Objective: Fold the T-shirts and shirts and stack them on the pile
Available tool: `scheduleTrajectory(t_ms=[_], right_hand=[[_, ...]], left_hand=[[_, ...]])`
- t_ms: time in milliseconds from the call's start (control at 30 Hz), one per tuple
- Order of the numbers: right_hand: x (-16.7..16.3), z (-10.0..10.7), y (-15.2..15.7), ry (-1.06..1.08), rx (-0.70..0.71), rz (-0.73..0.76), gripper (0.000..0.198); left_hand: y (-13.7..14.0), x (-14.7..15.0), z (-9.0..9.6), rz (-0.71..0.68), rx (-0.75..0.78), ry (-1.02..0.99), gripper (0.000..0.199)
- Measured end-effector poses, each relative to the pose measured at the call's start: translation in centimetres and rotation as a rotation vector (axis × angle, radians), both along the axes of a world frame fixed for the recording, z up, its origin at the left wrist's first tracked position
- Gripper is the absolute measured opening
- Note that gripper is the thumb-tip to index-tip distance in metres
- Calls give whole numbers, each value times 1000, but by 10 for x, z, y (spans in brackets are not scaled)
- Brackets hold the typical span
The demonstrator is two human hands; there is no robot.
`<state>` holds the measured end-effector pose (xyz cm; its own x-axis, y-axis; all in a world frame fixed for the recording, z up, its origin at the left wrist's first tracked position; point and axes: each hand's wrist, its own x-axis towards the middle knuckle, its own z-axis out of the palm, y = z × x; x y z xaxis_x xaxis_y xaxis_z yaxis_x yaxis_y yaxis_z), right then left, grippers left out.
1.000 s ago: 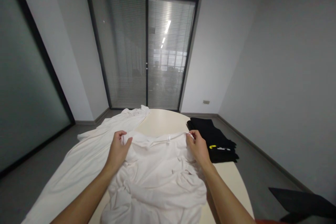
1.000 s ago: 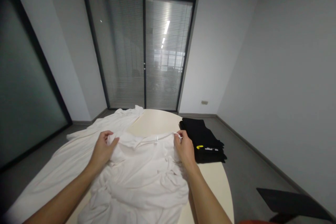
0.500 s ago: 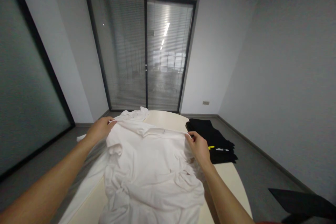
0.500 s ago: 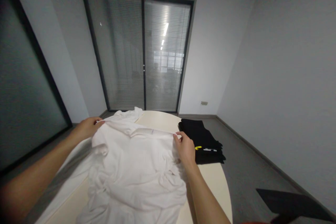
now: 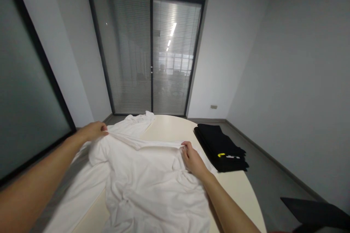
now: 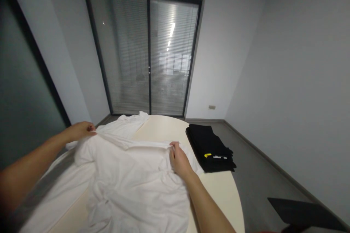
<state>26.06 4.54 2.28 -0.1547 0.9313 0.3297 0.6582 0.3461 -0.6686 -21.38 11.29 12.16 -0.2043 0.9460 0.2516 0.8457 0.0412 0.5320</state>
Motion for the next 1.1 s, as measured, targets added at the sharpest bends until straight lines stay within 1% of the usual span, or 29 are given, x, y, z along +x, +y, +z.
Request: scheduleTrajectory(t_ms=[67, 133, 233, 300, 367, 467, 600, 667, 733, 800, 867, 933, 1033, 1100], right_hand=[[-1, -8, 2, -45, 34, 75, 37], [2, -16, 7, -80, 61, 105, 42], [6, -26, 19, -123, 65, 108, 49], [6, -27, 31, -165, 72, 102, 53], [4, -23, 44, -227, 79, 80, 57], [-2, -7, 63, -354, 52, 23, 58], [-11, 11, 82, -556, -16, -91, 56], [-15, 15, 85, -622, -57, -142, 57], [-18, 15, 86, -651, -77, -170, 54], [-21, 13, 86, -662, -70, -184, 45], [-23, 12, 86, -673, -63, -192, 34], [-25, 11, 87, -684, -63, -182, 28], [-25, 10, 91, -693, -68, -149, 33], [-23, 8, 95, -687, -69, -132, 47]], left_hand=[[0, 7, -8, 28, -17, 95, 11], [1, 18, -17, 76, 10, 162, 7], [6, 35, -30, 133, 90, 231, 13], [11, 43, -37, 127, 138, 275, 19], [17, 49, -42, 89, 168, 318, 23], [21, 55, -49, 29, 197, 388, 29], [16, 65, -58, -16, 216, 472, 46], [12, 73, -61, -67, 209, 505, 44], [8, 83, -62, -182, 183, 534, 32], [5, 94, -63, -338, 138, 553, 21], [3, 105, -66, -471, 90, 559, 20], [3, 114, -69, -547, 55, 553, 23], [8, 122, -78, -557, 26, 528, 32], [14, 124, -85, -498, 18, 504, 40]])
